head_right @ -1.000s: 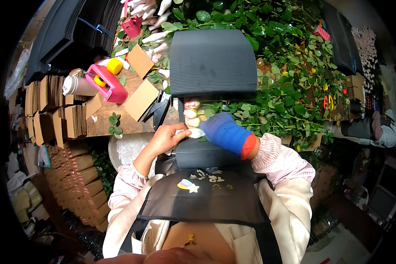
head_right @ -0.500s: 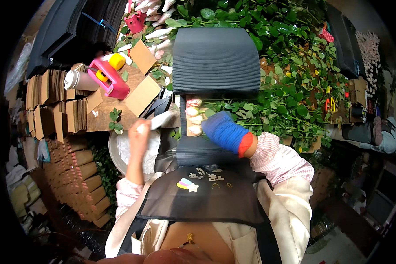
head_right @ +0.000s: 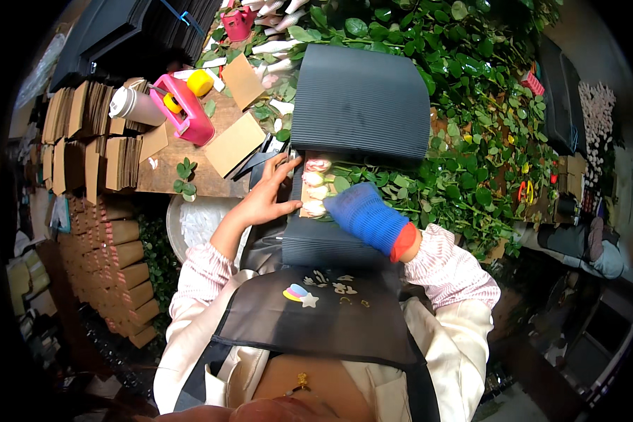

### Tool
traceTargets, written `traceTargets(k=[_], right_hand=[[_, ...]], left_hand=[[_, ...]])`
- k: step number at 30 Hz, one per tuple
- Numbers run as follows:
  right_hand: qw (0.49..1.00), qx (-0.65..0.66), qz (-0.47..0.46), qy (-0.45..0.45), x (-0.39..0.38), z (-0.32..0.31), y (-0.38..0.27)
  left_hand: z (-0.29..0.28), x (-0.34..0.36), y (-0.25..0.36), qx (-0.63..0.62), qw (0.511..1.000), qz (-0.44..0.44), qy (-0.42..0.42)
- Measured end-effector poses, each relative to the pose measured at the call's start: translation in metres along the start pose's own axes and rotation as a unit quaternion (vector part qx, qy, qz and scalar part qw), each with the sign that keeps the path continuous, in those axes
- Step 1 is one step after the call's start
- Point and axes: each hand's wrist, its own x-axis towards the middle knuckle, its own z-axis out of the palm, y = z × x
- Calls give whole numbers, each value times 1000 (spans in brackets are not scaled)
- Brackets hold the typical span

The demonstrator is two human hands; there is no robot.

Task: The person arranges artificial white tulips and green leaves into a black rectangular container. They use a yellow tape dispenser to secure the arrangement and handle the flowers and leaves by hand.

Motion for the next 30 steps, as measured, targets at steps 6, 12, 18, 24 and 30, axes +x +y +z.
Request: traceTargets(k=[6, 12, 18, 24, 30], right_hand=[[999, 1, -42, 13, 3, 3, 4], [997, -52, -28, -42, 26, 9, -6], [997, 78, -20, 6, -8, -24, 10], [990, 89, 37, 102, 7, 7, 18], [987, 69, 20, 140, 16, 14, 10]], left_hand=[[5, 16, -16, 18, 999, 29, -20], [4, 22, -12, 6, 999, -28, -36], [29, 6, 2, 58, 997, -38, 21], [29, 8, 7, 45, 998, -37, 9], [30, 10, 0, 21, 999, -27, 9]])
